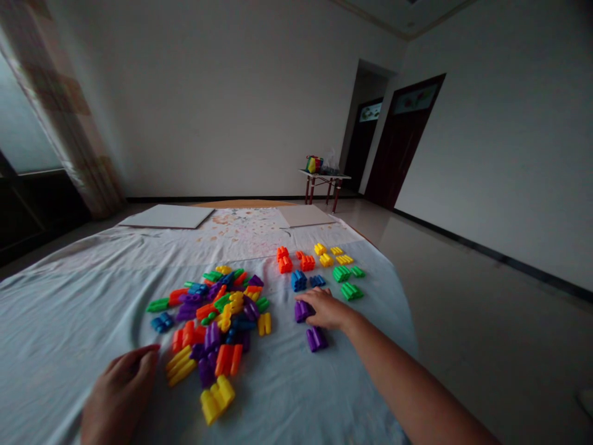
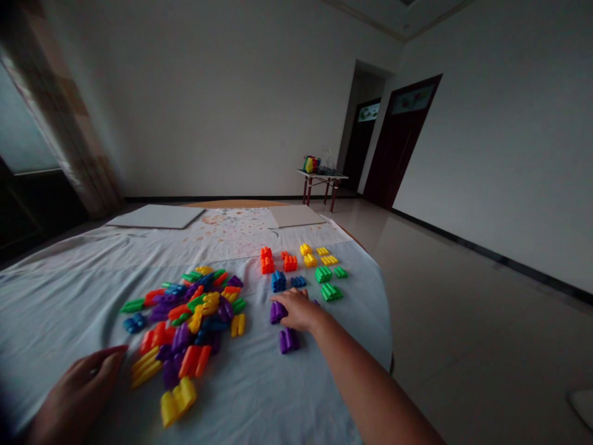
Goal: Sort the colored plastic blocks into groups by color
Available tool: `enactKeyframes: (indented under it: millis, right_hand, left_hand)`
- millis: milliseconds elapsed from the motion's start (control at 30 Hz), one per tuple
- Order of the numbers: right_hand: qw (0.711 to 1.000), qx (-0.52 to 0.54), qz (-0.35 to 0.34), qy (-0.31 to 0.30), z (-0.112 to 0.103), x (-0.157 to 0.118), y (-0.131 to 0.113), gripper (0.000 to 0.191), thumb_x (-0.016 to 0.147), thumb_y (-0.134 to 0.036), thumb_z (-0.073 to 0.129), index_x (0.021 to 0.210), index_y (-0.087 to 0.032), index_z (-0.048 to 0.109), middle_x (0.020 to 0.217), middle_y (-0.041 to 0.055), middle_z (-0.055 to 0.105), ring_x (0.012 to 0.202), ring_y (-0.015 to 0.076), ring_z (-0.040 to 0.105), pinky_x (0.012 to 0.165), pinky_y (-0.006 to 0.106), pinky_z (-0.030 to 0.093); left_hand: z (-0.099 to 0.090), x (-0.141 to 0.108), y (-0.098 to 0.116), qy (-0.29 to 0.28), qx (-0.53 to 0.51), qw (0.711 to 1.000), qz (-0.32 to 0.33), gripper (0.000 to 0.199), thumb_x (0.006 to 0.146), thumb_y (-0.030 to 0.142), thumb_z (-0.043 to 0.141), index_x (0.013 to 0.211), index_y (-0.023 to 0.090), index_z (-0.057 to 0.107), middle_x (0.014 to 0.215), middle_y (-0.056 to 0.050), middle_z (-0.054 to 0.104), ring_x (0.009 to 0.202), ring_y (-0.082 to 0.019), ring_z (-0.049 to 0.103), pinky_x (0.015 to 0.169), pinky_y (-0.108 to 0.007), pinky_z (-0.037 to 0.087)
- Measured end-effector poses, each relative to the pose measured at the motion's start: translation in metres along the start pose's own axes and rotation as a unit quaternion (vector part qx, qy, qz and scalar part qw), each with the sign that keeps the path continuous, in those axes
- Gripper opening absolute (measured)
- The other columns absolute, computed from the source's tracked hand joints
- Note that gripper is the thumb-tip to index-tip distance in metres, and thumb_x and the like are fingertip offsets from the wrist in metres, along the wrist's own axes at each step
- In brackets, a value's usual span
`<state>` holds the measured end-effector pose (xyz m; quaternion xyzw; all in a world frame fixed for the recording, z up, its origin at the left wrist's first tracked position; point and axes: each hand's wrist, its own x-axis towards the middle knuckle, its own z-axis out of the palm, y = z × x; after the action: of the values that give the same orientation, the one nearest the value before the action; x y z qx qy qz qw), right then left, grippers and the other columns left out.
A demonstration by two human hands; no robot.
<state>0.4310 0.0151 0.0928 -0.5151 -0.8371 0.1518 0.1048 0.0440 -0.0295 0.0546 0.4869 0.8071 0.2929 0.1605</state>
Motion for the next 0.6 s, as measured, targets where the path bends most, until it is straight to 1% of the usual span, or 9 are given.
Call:
enactKeyframes:
  millis: [67, 167, 233, 333, 400, 500, 600]
  right_hand:
    - [1.0, 0.011, 0.002, 0.011, -0.004, -0.003, -0.002, 0.063, 0.065, -0.014, 0.063, 0.126, -0.02, 0.05, 0.123, 0.01, 0.056, 0.114, 0.0278, 0.047, 0.096, 0.043, 0.033]
    - [0.996, 0.046, -0.013, 0.071, -0.008, -0.014, -0.009, 0.059, 0.069, -0.014, 0.06, 0.127, -0.02, 0.05, 0.124, 0.0098, 0.055, 0.115, 0.0254, 0.046, 0.098, 0.043, 0.033]
    - [0.991, 0.071, -0.042, 0.104, -0.006, -0.024, -0.017, 0.054, 0.071, -0.014, 0.059, 0.125, -0.02, 0.051, 0.122, 0.0088, 0.056, 0.114, 0.0229, 0.047, 0.099, 0.04, 0.034]
    - [0.986, 0.098, -0.085, 0.102, 0.003, -0.034, -0.028, 0.049, 0.071, -0.015, 0.063, 0.119, -0.02, 0.056, 0.115, 0.0079, 0.059, 0.11, 0.0208, 0.049, 0.097, 0.037, 0.037]
    - [0.984, 0.107, -0.102, 0.098, 0.011, -0.036, -0.036, 0.044, 0.071, -0.015, 0.064, 0.115, -0.02, 0.059, 0.11, 0.0072, 0.061, 0.107, 0.0199, 0.051, 0.097, 0.036, 0.038]
    - [0.982, 0.115, -0.115, 0.099, 0.021, -0.032, -0.048, 0.041, 0.074, -0.013, 0.062, 0.113, -0.021, 0.059, 0.109, 0.0068, 0.061, 0.105, 0.0188, 0.052, 0.097, 0.036, 0.038]
    - [0.979, 0.124, -0.136, 0.093, 0.03, -0.024, -0.066, 0.039, 0.075, -0.011, 0.06, 0.113, -0.019, 0.059, 0.11, 0.0074, 0.061, 0.106, 0.018, 0.053, 0.096, 0.035, 0.04]
  left_hand:
    - [-0.001, -0.002, 0.002, -0.002, -0.006, 1.0, 0.002, 0.045, 0.074, 0.051, 0.036, 0.094, 0.021, 0.065, 0.107, -0.008, 0.058, 0.092, -0.024, 0.058, 0.073, -0.031, 0.045]
    - [-0.001, -0.005, 0.005, 0.008, -0.009, 1.0, 0.012, 0.043, 0.074, 0.048, 0.038, 0.093, 0.021, 0.065, 0.106, -0.008, 0.06, 0.092, -0.024, 0.058, 0.074, -0.031, 0.045]
    - [0.0, -0.006, 0.005, 0.019, -0.006, 1.0, 0.013, 0.041, 0.075, 0.046, 0.039, 0.093, 0.021, 0.066, 0.105, -0.008, 0.06, 0.092, -0.024, 0.058, 0.075, -0.032, 0.045]
    - [0.002, -0.005, 0.004, 0.022, -0.001, 1.0, 0.016, 0.041, 0.075, 0.045, 0.039, 0.094, 0.02, 0.066, 0.105, -0.009, 0.061, 0.093, -0.024, 0.057, 0.076, -0.032, 0.044]
    - [0.002, -0.005, 0.004, 0.025, 0.002, 1.0, 0.016, 0.042, 0.075, 0.046, 0.039, 0.094, 0.021, 0.066, 0.104, -0.008, 0.061, 0.091, -0.024, 0.058, 0.074, -0.032, 0.044]
    - [0.003, -0.006, 0.005, 0.03, 0.006, 0.999, 0.015, 0.043, 0.075, 0.046, 0.037, 0.093, 0.021, 0.066, 0.102, -0.008, 0.061, 0.088, -0.023, 0.058, 0.072, -0.032, 0.044]
    - [0.004, -0.008, 0.006, 0.032, 0.012, 0.999, 0.018, 0.042, 0.075, 0.046, 0.037, 0.094, 0.021, 0.066, 0.103, -0.008, 0.061, 0.09, -0.024, 0.058, 0.073, -0.032, 0.043]
